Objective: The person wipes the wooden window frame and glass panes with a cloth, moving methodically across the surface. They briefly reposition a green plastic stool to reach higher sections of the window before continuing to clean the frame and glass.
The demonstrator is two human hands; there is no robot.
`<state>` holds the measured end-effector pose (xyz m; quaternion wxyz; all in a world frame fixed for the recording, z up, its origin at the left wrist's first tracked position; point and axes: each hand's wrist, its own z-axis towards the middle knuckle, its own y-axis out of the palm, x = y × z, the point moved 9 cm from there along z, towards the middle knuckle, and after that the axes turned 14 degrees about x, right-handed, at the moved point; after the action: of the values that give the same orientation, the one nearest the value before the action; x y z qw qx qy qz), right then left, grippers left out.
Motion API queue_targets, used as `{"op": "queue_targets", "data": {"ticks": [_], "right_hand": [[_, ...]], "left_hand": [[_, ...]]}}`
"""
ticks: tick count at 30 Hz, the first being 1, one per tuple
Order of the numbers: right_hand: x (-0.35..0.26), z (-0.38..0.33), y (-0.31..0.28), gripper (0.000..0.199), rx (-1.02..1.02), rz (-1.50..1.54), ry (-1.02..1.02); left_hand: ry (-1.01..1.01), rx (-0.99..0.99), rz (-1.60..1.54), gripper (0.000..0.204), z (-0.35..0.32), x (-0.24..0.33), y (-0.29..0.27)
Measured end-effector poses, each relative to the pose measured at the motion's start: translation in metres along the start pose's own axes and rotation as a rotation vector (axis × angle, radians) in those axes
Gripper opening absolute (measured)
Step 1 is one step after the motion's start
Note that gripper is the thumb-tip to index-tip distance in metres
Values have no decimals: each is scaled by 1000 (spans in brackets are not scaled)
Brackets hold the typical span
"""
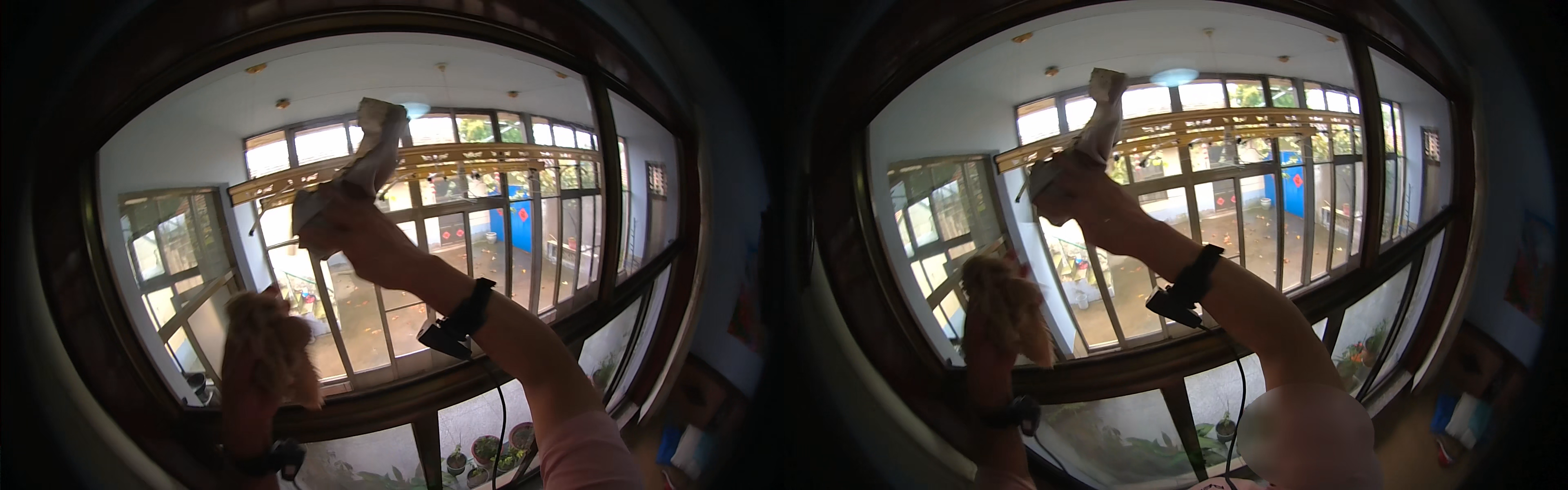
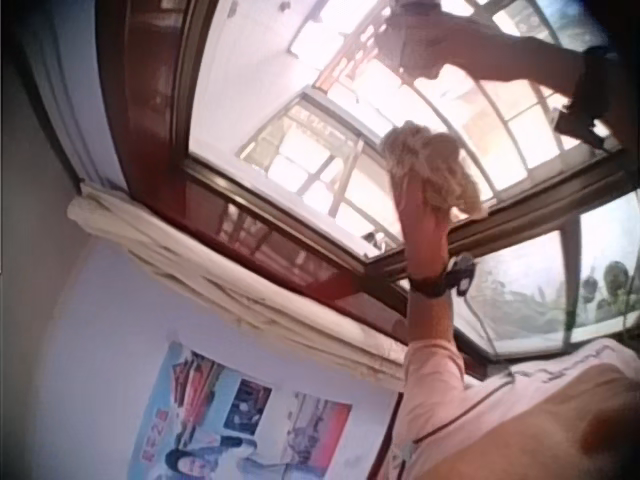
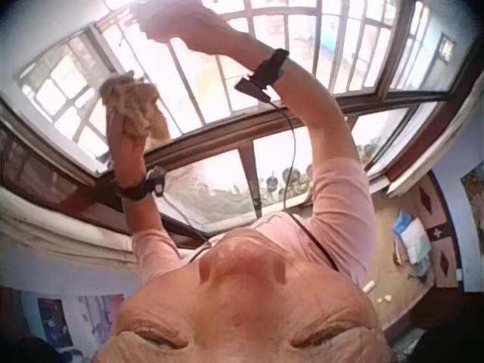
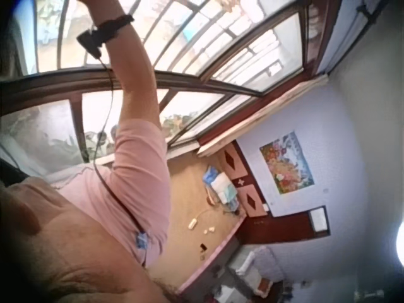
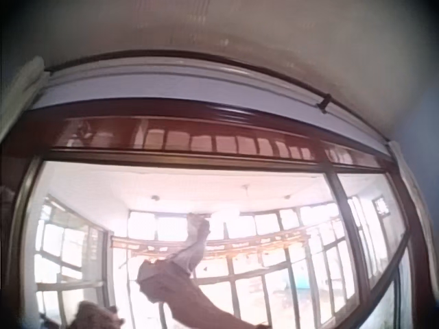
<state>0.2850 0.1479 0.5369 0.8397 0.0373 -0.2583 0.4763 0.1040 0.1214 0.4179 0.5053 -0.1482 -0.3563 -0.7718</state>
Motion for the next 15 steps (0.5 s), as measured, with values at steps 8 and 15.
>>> {"op": "queue_targets", "data": {"ticks": [8, 15], "right_hand": [[-23, -11, 7, 40, 86, 716, 394], [-41, -40, -12, 77, 49, 1174, 816]], "left_hand": [[-124, -31, -138, 52, 16, -31, 54], [68, 164, -76, 44, 13, -19, 47]]}}
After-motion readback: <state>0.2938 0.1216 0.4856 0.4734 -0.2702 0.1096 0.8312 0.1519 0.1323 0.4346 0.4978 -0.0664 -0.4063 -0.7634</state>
